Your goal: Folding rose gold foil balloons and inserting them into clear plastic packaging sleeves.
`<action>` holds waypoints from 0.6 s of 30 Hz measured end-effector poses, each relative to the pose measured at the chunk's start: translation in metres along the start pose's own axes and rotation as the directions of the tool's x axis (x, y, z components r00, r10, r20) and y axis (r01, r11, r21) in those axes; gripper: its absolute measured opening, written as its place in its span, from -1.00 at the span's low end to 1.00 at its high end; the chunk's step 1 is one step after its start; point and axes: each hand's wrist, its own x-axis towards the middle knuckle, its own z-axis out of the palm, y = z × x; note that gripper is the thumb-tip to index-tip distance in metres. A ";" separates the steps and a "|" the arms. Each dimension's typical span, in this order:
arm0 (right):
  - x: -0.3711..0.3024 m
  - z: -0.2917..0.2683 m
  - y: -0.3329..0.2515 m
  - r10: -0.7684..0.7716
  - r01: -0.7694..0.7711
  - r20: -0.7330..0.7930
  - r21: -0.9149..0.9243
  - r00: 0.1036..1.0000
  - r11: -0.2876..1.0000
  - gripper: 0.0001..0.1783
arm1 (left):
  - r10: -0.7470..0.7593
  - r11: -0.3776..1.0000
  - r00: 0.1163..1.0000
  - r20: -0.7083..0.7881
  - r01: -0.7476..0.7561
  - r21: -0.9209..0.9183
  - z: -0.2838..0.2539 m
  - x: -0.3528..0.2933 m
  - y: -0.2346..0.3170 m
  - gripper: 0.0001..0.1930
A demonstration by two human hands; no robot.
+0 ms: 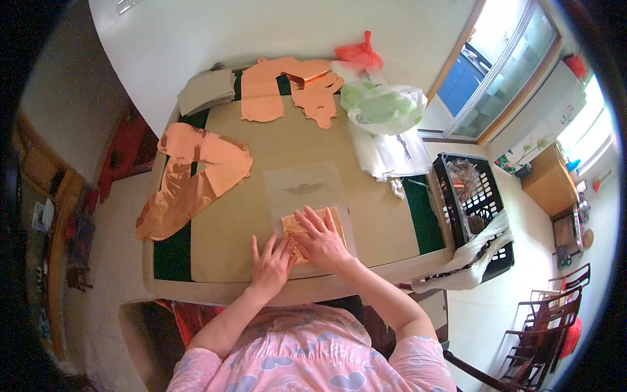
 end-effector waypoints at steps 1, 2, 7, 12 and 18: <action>0.001 0.005 -0.002 0.020 -0.019 -0.040 0.030 0.999 0.999 -0.64 | -0.003 1.000 1.000 0.005 0.003 0.001 0.001 0.000 0.000 -0.59; 0.003 0.007 -0.003 0.022 -0.021 -0.040 0.032 0.999 0.999 -0.64 | -0.002 1.000 1.000 0.007 0.002 0.001 0.001 -0.001 0.000 -0.59; 0.016 0.017 -0.007 0.067 -0.069 -0.064 -0.030 0.996 0.997 -0.64 | -0.005 1.000 1.000 0.002 0.005 -0.016 0.000 0.000 -0.001 -0.58; 0.025 0.026 -0.007 0.074 -0.079 -0.075 -0.063 0.994 0.995 -0.63 | -0.007 1.000 1.000 0.001 0.007 -0.030 0.001 0.002 -0.001 -0.57; 0.005 0.006 -0.015 0.036 -0.035 -0.076 0.024 0.996 0.999 -0.58 | -0.022 0.999 1.000 0.019 0.023 -0.043 0.000 -0.001 -0.002 -0.56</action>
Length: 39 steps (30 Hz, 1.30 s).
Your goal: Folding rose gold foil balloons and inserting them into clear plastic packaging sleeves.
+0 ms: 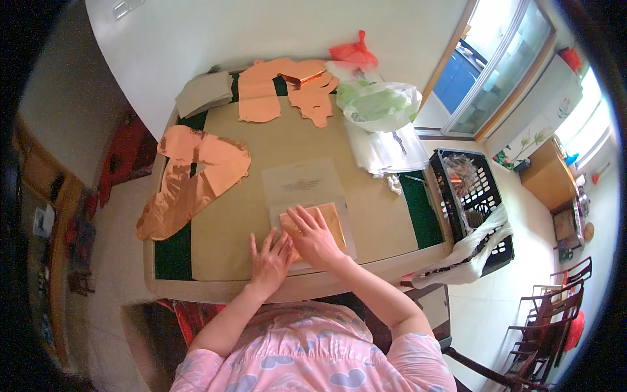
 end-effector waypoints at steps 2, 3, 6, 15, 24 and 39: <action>-0.027 -0.007 -0.001 -0.005 0.003 0.032 0.055 0.999 0.998 -0.54 | -0.015 1.000 0.999 0.036 0.015 -0.016 -0.001 -0.001 0.000 -0.55; -0.044 -0.008 -0.002 -0.014 0.011 0.052 0.070 0.999 0.997 -0.49 | -0.012 1.000 0.999 0.033 0.013 -0.011 -0.001 -0.001 0.000 -0.55; -0.069 -0.007 -0.013 -0.026 0.021 0.075 0.068 0.997 0.997 -0.40 | -0.010 1.000 0.999 0.050 0.009 0.014 -0.003 -0.001 0.002 -0.53; -0.073 -0.015 -0.012 -0.064 0.074 0.133 -0.071 0.989 0.995 -0.42 | 0.013 1.000 0.996 0.090 -0.015 0.026 -0.004 -0.003 -0.002 -0.48; -0.098 -0.048 0.016 0.038 0.034 0.248 -0.277 0.968 0.960 -0.38 | 0.031 0.998 0.993 0.112 -0.036 0.044 -0.005 -0.003 -0.005 -0.45; -0.129 -0.078 0.010 0.158 -0.078 0.327 -0.244 0.932 0.967 -0.37 | 0.040 0.999 0.995 0.096 -0.042 0.021 -0.006 -0.002 -0.005 -0.45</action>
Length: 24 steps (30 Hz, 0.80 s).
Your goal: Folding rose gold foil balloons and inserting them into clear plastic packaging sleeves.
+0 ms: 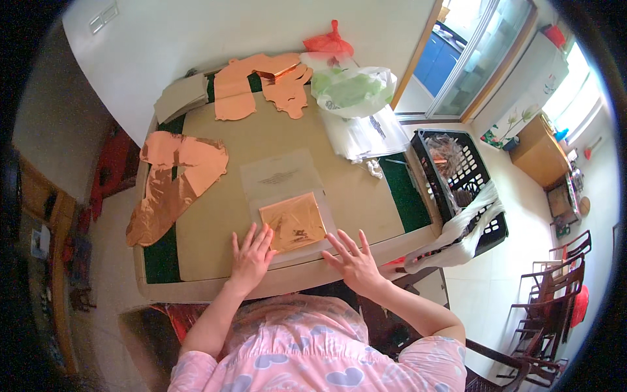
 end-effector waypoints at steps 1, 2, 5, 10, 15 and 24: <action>0.001 0.003 -0.001 0.006 -0.006 -0.011 -0.036 1.000 0.999 -0.37 | -0.001 1.000 1.000 0.001 0.001 -0.004 -0.001 0.000 0.000 -0.45; 0.003 0.005 -0.002 0.008 -0.010 -0.022 -0.072 1.000 0.997 -0.37 | -0.004 1.000 1.000 0.000 0.004 -0.007 -0.001 0.000 0.000 -0.46; 0.010 0.003 -0.005 -0.019 0.013 -0.110 -0.054 0.994 0.998 -0.23 | -0.007 1.000 1.000 -0.002 0.007 -0.006 -0.002 0.000 0.000 -0.46; 0.021 0.025 0.027 0.490 -0.130 -0.050 0.937 0.870 0.326 -0.59 | -0.012 1.000 1.000 -0.013 0.011 -0.027 0.000 0.000 0.001 -0.47; 0.037 0.003 0.043 0.484 -0.217 0.241 0.970 0.841 -0.105 -0.83 | -0.018 1.000 1.000 0.010 0.018 -0.015 0.004 -0.001 -0.001 -0.45; 0.049 -0.019 0.040 0.482 -0.345 0.395 0.918 0.782 -0.194 -0.83 | -0.018 0.997 0.996 0.084 0.024 -0.070 -0.012 0.001 0.002 -0.18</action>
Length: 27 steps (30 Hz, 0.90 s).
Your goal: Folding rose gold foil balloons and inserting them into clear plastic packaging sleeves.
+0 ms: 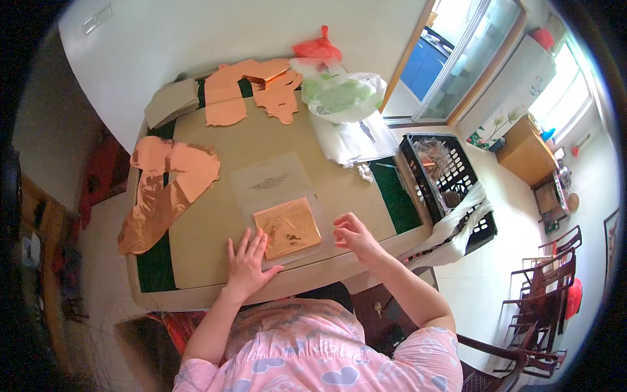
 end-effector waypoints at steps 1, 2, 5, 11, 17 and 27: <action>-0.001 0.000 -0.004 0.001 -0.001 0.002 -0.003 1.000 1.000 -0.83 | 0.002 1.000 1.000 0.002 -0.002 0.002 0.000 0.000 0.000 -0.15; -0.004 0.000 -0.008 0.005 -0.005 0.012 0.050 1.000 0.999 -0.82 | 0.004 1.000 1.000 0.003 -0.004 0.004 -0.001 0.000 0.000 -0.12; -0.006 0.006 -0.017 -0.025 0.017 0.048 0.158 0.999 0.987 -0.81 | -0.003 1.000 1.000 0.019 0.003 0.001 -0.001 -0.001 -0.001 -0.09; -0.016 0.025 -0.037 -0.154 0.123 0.096 0.275 0.983 0.954 -0.77 | -0.005 1.000 0.999 0.032 0.005 0.004 -0.003 -0.001 -0.001 -0.04; -0.012 0.030 -0.033 -0.344 0.294 0.173 0.258 0.923 0.920 -0.69 | 0.000 0.999 1.000 0.009 0.000 0.051 0.001 -0.001 0.003 -0.15; -0.015 0.070 0.002 -0.421 0.563 0.679 -0.734 0.602 -0.380 -0.34 | -0.012 0.998 1.000 -0.005 0.012 0.062 -0.002 0.004 0.001 -0.25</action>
